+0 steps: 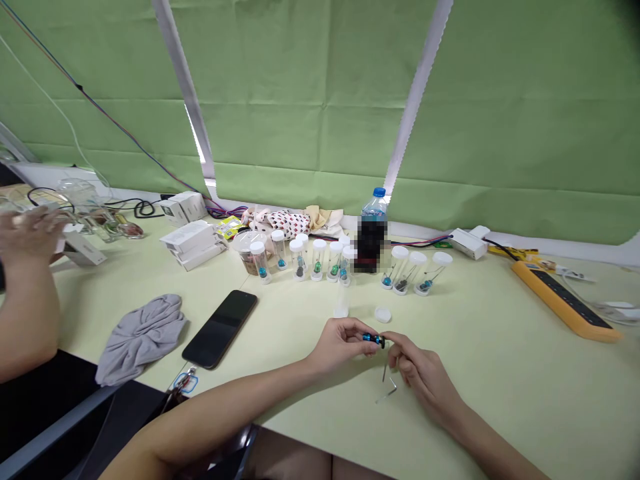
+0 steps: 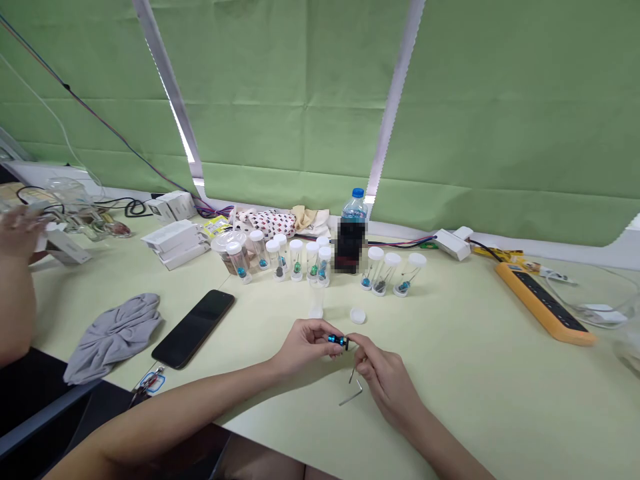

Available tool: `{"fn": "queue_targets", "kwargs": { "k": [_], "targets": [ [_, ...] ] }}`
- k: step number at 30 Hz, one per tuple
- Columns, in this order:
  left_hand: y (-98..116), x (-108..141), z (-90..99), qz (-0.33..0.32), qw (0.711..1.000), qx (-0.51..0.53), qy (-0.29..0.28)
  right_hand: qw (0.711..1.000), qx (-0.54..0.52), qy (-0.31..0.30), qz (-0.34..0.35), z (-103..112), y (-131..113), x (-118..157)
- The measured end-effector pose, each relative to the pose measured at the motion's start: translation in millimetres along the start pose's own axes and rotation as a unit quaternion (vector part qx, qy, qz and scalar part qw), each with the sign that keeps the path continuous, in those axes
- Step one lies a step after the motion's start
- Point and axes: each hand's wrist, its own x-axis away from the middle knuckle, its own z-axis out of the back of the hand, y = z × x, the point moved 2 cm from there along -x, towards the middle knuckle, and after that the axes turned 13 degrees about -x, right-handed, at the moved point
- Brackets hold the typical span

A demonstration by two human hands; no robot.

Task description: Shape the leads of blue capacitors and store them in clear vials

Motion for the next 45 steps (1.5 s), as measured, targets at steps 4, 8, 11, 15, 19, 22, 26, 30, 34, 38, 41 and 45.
{"fn": "queue_targets", "kwargs": {
  "k": [4,8,11,15,19,22,26,30,34,38,41,45],
  "targets": [
    [0.4,0.1,0.1,0.0,1.0,0.001,0.002,1.0,-0.005,0.012,-0.002,0.1,-0.3,0.4],
    [0.8,0.5,-0.2,0.004,1.0,0.004,0.001,1.0,0.0,-0.002,0.001,-0.2,-0.4,0.3],
    [1.4,0.8,-0.2,0.003,1.0,0.002,0.004,1.0,-0.007,0.006,-0.004,0.2,-0.6,0.1],
    [2.1,1.0,0.0,-0.004,1.0,0.006,0.0,1.0,-0.003,0.004,0.005,0.1,-1.0,-0.1],
    [1.4,1.0,-0.1,-0.002,1.0,0.005,0.003,1.0,-0.003,0.004,0.002,0.4,0.0,0.0],
    [1.0,0.8,-0.5,0.003,1.0,0.0,0.003,1.0,-0.001,0.003,0.006,0.5,0.6,0.3],
    [1.6,0.5,-0.7,0.001,1.0,0.0,0.003,1.0,0.002,0.0,0.004,0.2,2.0,0.7],
    [1.9,0.5,-0.3,0.006,1.0,-0.009,0.006,1.0,-0.001,0.003,0.007,-0.1,2.6,1.1],
    [1.4,0.6,0.3,0.003,1.0,-0.011,0.006,1.0,-0.003,0.004,0.0,0.0,1.8,1.0],
    [1.0,0.5,0.1,-0.006,1.0,0.0,0.001,1.0,-0.001,-0.002,0.006,-0.1,0.7,0.6],
    [1.2,0.5,-0.1,-0.002,1.0,-0.001,0.004,1.0,-0.005,0.0,0.003,-0.1,1.2,0.5],
    [1.9,0.5,-0.2,0.0,1.0,0.0,0.0,1.0,-0.003,-0.004,-0.002,-0.7,2.5,1.2]
  ]
}}
